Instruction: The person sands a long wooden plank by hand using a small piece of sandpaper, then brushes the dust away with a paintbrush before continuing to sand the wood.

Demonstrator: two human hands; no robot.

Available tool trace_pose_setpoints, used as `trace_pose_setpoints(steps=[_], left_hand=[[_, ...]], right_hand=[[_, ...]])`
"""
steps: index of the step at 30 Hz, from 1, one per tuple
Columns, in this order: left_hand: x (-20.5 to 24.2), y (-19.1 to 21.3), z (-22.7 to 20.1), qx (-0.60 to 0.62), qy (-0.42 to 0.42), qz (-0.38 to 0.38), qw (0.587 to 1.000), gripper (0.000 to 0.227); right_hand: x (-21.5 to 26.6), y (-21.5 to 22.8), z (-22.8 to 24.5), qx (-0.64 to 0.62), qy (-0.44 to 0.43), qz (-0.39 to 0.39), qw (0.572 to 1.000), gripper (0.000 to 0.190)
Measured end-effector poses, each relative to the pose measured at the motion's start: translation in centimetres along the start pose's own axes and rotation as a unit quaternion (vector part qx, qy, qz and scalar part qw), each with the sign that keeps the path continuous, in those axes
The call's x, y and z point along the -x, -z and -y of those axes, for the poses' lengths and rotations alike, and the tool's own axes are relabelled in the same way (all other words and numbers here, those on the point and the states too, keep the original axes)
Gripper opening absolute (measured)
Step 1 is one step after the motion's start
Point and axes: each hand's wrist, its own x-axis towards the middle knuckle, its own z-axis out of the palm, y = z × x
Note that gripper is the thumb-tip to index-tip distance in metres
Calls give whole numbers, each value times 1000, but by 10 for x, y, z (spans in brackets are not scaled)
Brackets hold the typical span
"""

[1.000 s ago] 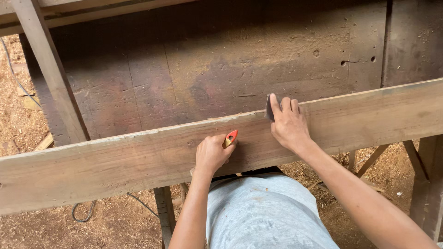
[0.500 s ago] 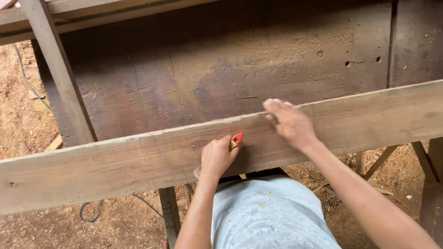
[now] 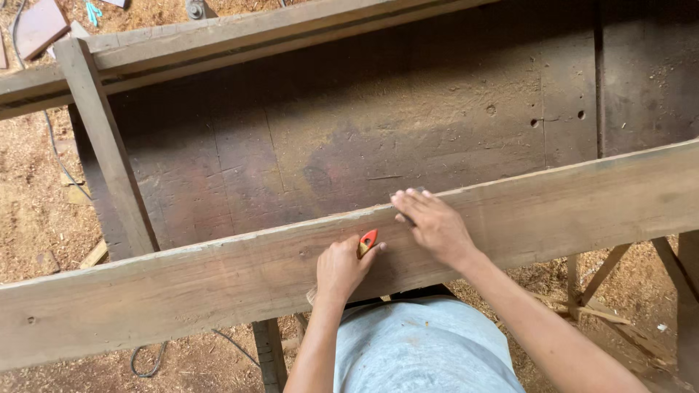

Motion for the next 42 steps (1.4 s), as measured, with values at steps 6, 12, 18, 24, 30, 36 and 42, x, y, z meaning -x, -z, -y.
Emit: trace_pose_setpoints(steps=[6,12,18,24,30,36,42], left_hand=[[2,0,-19,11,-17,17,1000,56],[-3,-2,-16,32,-39,18,999,44],[-26,3,-18,37,-78,14,996,44],[-24,6,-29,2,-68,94,993,50],[-26,-7,-61,59,-37,84,994,46],[-26,-8,-67,138,37,94,985,48],[-26,-18,-70,88,2,34,996,50]], right_hand=[[4,-7,0,61,-116,37,991,36],[-6,7,13,-32,-6,7,999,42],[-10,10,17,-52,-92,-101,989,40],[23,0,-11,38,-64,-69,995,41],[25,14,-37,2,-119,-118,986,27],[23,44,-39,-20,-246,18,969,24],[24,39,-24,27,-12,-143,989,34]])
